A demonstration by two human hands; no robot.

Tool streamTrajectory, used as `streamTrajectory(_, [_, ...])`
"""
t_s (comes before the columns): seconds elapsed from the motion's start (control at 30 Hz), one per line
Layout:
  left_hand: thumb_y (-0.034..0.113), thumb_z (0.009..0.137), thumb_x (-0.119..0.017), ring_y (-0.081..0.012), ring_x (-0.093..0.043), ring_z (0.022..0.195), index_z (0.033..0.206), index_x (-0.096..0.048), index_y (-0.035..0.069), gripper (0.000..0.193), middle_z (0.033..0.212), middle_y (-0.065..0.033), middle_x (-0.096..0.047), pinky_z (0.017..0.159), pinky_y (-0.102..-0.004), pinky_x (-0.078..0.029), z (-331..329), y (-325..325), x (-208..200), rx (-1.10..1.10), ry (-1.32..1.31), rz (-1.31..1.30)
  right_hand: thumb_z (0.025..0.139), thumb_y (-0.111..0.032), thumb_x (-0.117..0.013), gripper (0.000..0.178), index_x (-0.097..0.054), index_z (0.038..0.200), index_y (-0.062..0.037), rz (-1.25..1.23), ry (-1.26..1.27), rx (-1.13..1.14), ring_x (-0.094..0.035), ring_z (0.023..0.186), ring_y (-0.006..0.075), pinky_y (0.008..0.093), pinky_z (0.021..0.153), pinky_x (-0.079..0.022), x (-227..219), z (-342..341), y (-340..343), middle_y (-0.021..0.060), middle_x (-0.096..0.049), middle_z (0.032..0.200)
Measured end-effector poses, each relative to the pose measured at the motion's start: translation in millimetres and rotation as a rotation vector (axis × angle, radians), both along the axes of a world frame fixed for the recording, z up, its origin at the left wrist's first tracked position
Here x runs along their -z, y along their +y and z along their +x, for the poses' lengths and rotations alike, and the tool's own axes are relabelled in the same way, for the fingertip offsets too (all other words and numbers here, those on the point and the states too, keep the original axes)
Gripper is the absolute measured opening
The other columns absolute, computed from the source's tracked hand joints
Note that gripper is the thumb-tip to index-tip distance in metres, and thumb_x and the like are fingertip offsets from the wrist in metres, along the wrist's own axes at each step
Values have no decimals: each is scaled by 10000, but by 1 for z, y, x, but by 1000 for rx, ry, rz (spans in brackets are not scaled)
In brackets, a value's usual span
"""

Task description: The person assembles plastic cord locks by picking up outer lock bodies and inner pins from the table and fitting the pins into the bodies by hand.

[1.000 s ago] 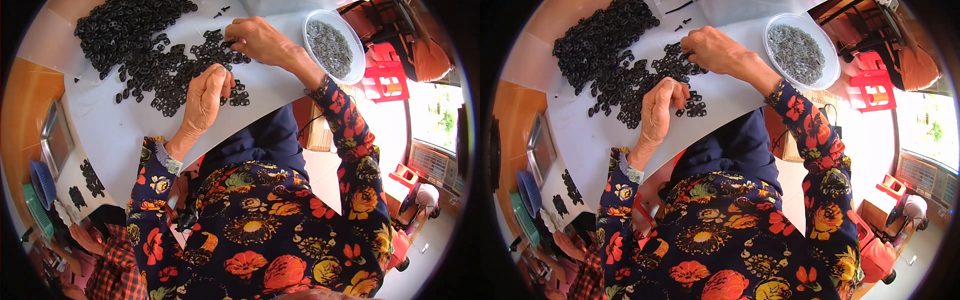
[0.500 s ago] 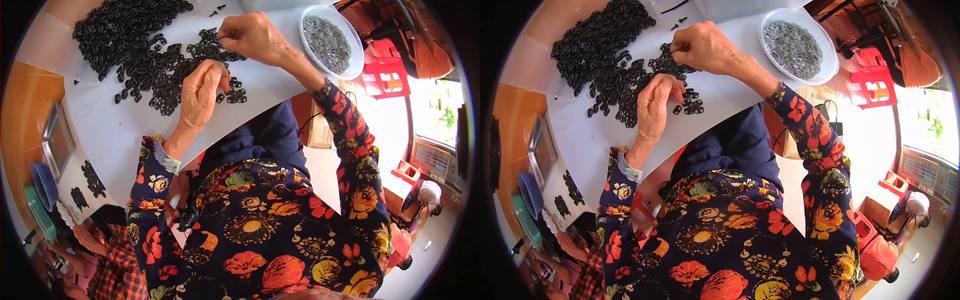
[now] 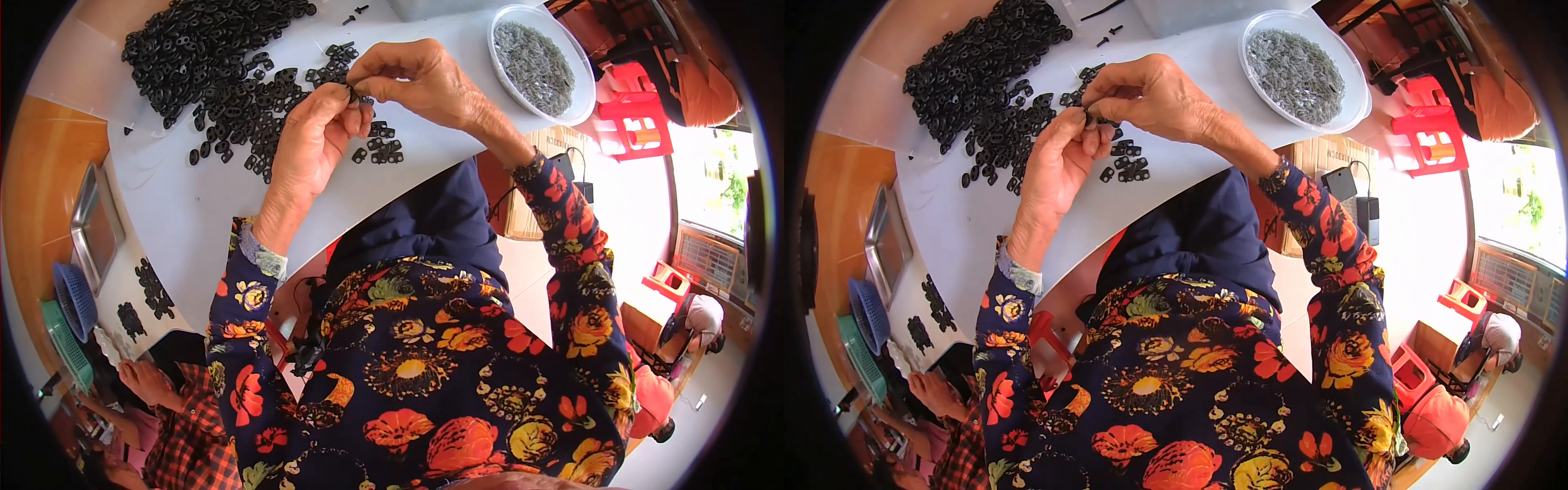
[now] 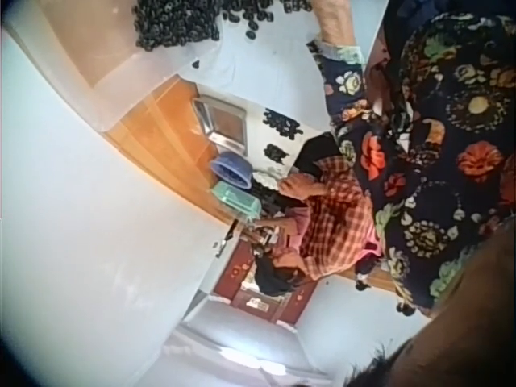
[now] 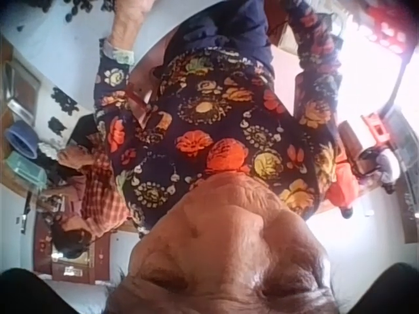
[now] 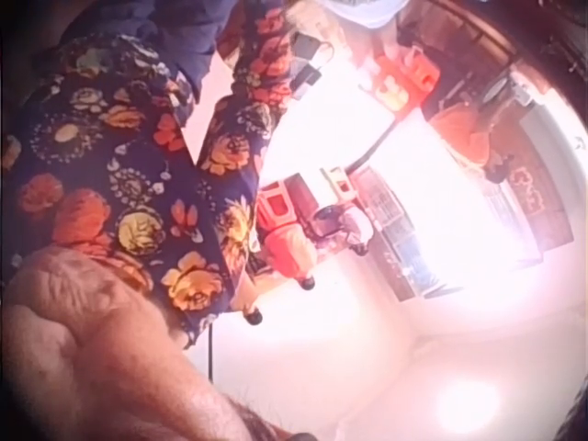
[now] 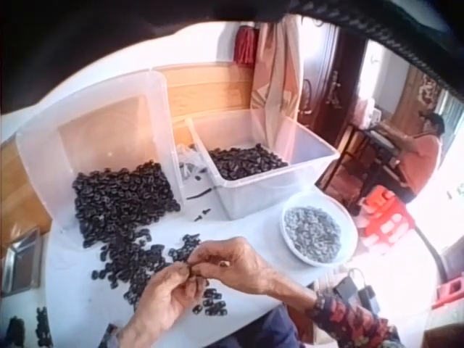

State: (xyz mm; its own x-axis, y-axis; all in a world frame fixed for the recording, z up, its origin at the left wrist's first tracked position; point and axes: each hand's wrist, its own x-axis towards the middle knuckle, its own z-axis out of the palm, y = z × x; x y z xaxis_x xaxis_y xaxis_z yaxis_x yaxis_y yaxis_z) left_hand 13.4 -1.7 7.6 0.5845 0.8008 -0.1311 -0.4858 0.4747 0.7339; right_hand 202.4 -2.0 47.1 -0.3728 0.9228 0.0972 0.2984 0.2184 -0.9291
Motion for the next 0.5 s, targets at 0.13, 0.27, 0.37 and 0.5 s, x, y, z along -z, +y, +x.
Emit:
streamTrajectory(0.13, [206, 951, -508, -131, -543, 711, 910, -601, -7, 236, 675, -43, -569, 671, -270, -451, 5, -8, -5, -211, 224, 238, 883, -76, -602, 160, -638, 986, 40, -67, 71, 113, -592, 757, 89, 233, 692, -491, 5, -2, -7, 50, -655, 816])
streamTrajectory(0.27, [201, 950, -512, -116, -535, 743, 979, -600, -17, 237, 741, -41, -588, 694, -255, -441, 3, -10, -5, -181, 365, 374, 864, -78, -613, 140, -644, 946, 31, -47, 76, 119, -583, 719, 89, 241, 699, -494, 5, -5, -14, 46, -649, 785])
streamTrajectory(0.37, [187, 954, -500, -78, -511, 702, 971, -608, -10, 225, 728, -20, -597, 660, -221, -414, 6, -16, -13, -185, 553, 557, 838, -75, -619, 108, -647, 890, 16, 0, -7, 161, -592, 710, 91, 252, 701, -500, 2, -7, -17, 47, -653, 765])
streamTrajectory(0.5, [163, 959, -465, -67, -457, 646, 924, -599, -2, 215, 692, -7, -570, 638, -216, -394, 7, -16, -11, -222, 623, 606, 827, -71, -612, 89, -639, 851, 10, 61, 9, 217, -601, 676, 90, 262, 658, -506, 7, -12, -21, 57, -654, 727])
